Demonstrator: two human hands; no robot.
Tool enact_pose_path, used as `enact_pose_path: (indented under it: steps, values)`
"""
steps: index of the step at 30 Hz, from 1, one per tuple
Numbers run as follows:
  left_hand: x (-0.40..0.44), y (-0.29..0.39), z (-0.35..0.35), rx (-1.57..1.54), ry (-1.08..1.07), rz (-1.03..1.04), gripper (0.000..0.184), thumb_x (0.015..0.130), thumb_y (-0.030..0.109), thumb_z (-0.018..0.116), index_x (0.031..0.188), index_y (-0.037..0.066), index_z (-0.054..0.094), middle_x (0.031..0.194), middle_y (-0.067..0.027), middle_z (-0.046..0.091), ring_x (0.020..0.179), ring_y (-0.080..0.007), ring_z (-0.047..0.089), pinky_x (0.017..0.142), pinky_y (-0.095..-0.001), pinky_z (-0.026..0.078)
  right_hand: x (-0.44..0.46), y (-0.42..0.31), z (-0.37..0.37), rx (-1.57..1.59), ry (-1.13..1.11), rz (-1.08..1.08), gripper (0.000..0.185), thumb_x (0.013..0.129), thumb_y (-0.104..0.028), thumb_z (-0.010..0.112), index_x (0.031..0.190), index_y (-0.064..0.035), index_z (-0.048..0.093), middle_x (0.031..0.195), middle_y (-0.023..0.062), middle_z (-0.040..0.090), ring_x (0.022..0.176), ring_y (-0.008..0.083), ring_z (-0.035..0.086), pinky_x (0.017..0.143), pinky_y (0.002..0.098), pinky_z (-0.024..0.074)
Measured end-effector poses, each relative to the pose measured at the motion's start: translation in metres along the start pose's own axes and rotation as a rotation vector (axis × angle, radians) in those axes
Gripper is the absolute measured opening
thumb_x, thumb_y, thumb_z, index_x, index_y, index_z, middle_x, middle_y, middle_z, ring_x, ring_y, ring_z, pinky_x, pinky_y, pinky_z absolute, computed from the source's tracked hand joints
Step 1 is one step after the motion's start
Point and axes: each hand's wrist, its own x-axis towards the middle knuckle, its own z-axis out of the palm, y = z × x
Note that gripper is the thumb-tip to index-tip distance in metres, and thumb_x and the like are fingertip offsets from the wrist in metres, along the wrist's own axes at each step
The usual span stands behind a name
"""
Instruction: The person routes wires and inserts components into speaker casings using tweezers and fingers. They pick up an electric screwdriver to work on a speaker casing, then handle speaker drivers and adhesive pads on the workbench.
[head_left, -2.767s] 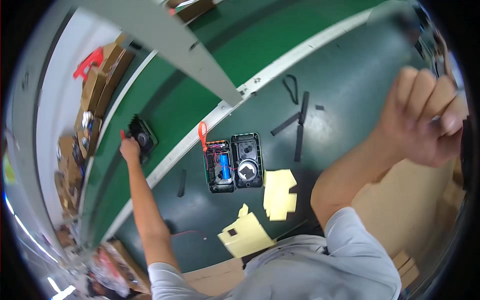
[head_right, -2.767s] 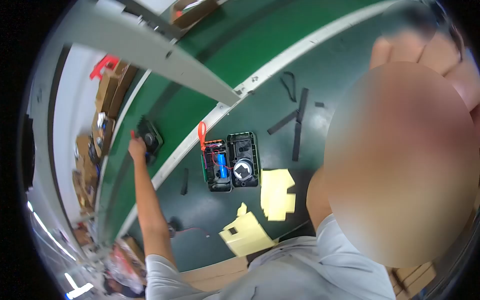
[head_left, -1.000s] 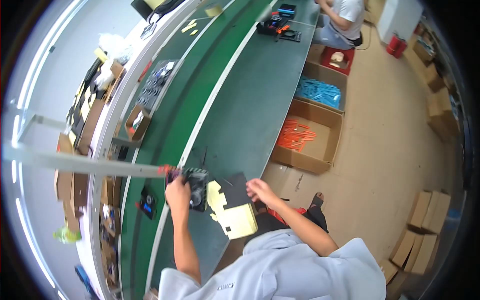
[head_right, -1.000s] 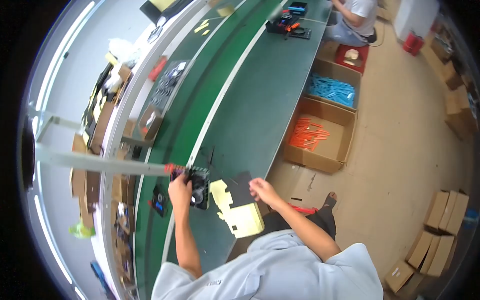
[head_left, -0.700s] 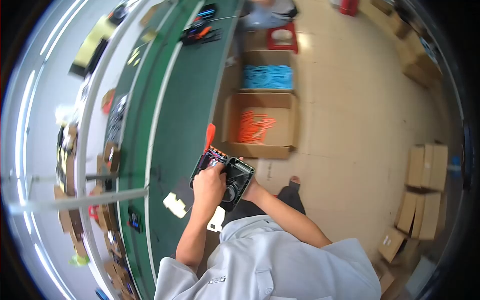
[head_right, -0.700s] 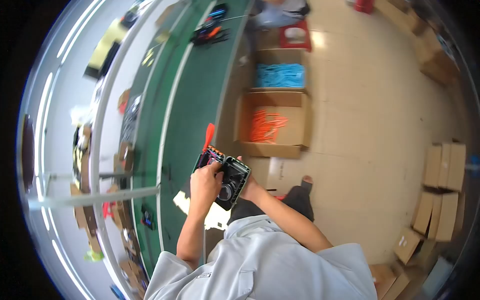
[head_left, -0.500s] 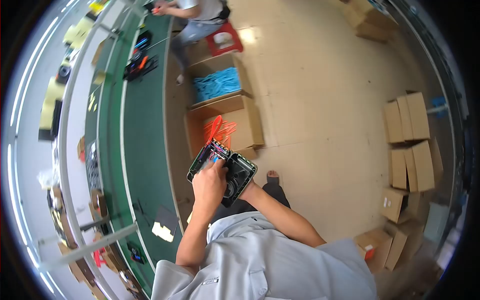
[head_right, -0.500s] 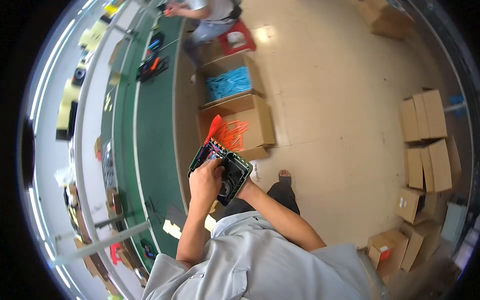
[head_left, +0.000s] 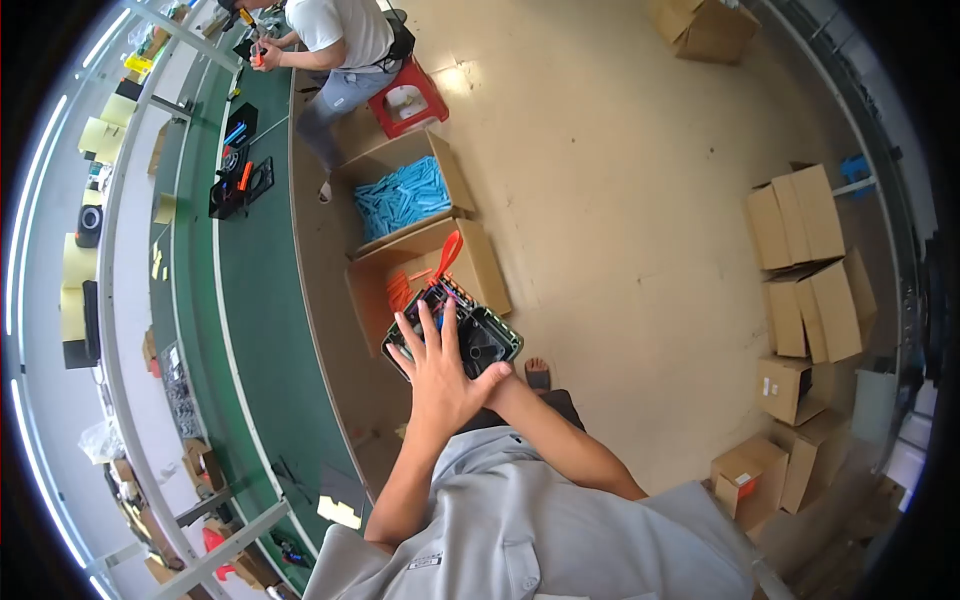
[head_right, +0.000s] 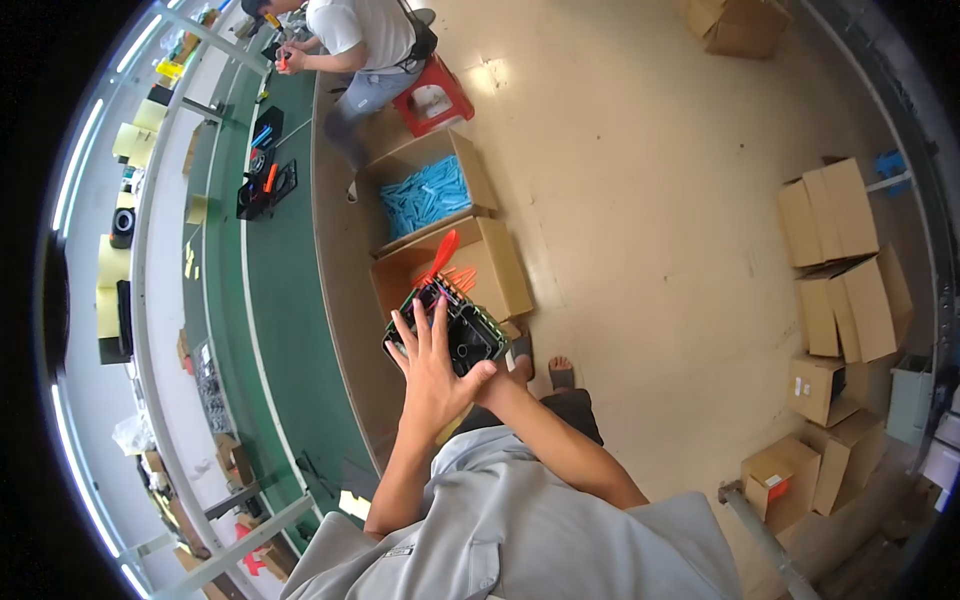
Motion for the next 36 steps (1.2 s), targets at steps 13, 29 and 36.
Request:
enact_pose_path:
  steps: [13, 29, 36]
  values:
    - [0.116, -0.035, -0.006, -0.708, 0.013, 0.064, 0.116, 0.066, 0.049, 0.083, 0.155, 0.003, 0.025, 0.154, -0.0277, 0.033, 0.141, -0.0423, 0.035, 0.110, -0.0530, 0.034, 0.090, -0.065, 0.047, -0.395, 0.297, -0.010, 0.054, 0.105, -0.051, 0.036, 0.142, -0.0127, 0.048, 0.135, 0.0076, 0.057, 0.125, 0.0217, 0.055, 0.105, 0.0411, 0.0461]
    - [0.377, 0.107, 0.041, -2.028, 0.097, -0.091, 0.103, 0.071, 0.056, 0.080, 0.150, 0.007, 0.036, 0.146, -0.0149, 0.049, 0.134, -0.0312, 0.049, 0.113, -0.0459, 0.041, 0.197, -0.345, 0.196, -2.306, 0.346, 0.004, 0.095, 0.101, -0.050, 0.045, 0.149, 0.0174, -0.002, 0.147, 0.0512, 0.010, 0.134, 0.0693, 0.020, 0.113, 0.0630, 0.0257]
    - [0.512, 0.113, 0.064, -2.636, 0.316, -0.030, 0.081, 0.087, 0.062, 0.057, 0.150, 0.014, 0.040, 0.148, -0.0126, 0.049, 0.132, -0.0310, 0.050, 0.112, -0.0488, 0.041, 0.296, -0.457, 0.233, -2.766, 0.116, -0.176, 0.060, 0.094, -0.048, 0.057, 0.146, -0.0199, 0.050, 0.145, 0.0267, 0.041, 0.128, 0.0461, 0.042, 0.093, 0.0582, 0.0412]
